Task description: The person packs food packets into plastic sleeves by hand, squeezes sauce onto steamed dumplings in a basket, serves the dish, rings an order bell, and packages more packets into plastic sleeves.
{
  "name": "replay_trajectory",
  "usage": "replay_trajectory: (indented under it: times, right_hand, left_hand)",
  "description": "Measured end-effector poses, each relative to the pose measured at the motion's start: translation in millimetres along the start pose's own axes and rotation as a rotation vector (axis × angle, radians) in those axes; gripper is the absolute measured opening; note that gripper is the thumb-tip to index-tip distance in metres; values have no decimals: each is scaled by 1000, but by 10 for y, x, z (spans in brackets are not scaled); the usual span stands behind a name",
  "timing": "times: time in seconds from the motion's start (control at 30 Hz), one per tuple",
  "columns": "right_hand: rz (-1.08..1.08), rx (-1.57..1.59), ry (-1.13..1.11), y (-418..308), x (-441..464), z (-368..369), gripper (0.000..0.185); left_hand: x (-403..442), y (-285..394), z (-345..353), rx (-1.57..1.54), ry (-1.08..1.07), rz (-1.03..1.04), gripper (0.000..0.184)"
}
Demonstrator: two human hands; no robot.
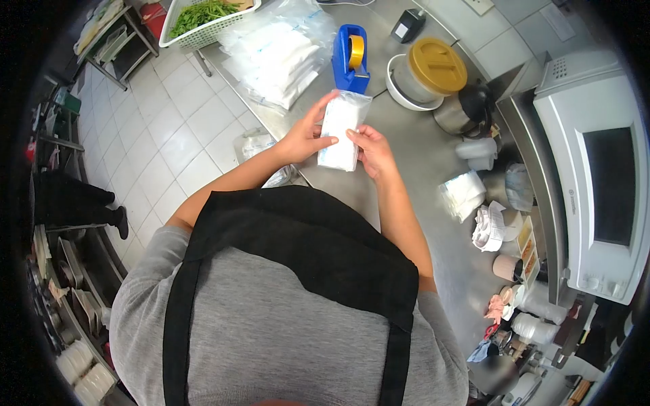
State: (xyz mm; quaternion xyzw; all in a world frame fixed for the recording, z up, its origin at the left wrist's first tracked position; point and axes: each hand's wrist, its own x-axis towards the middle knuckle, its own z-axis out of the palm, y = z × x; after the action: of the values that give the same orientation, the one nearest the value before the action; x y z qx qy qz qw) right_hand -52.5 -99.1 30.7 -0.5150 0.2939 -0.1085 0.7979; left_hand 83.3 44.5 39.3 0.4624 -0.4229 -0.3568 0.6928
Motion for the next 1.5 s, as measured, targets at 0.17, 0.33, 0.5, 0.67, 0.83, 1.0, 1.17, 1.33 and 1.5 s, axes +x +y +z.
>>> replay_trajectory:
  times: [0.17, 0.33, 0.5, 0.67, 0.83, 1.0, 1.17, 1.33, 1.5]
  right_hand:
    - [13, -260, -70, -173, 230, 278, 26]
    - [-635, -754, 604, -525, 1023, 96, 45]
    - [56, -698, 421, -991, 1301, 195, 39]
    - [132, -378, 338, -1094, 1228, 130, 27]
    - [-92, -17, 285, -812, 789, 122, 26]
    - [-80, -75, 318, -560, 650, 86, 25]
    - [-116, -195, 428, -271, 890, 16, 18]
    - [-360, -395, 355, 192, 1123, -492, 19]
    - [-197, -587, 92, -375, 400, -75, 17]
  left_hand:
    - [-29, 71, -392, -38, -4, -93, 64]
    - [-26, 350, -662, 90, 119, -84, 61]
    - [-24, 414, -791, 137, 205, -63, 57]
    - [-22, 412, -870, 214, 288, -29, 58]
    - [-5, 394, -902, 183, 324, -43, 59]
    - [62, 428, -865, 228, 340, -27, 61]
    - [111, 441, -829, 229, 360, -15, 62]
    - [103, 472, -807, 253, 369, -10, 62]
    - [125, 496, -778, 396, 391, 70, 62]
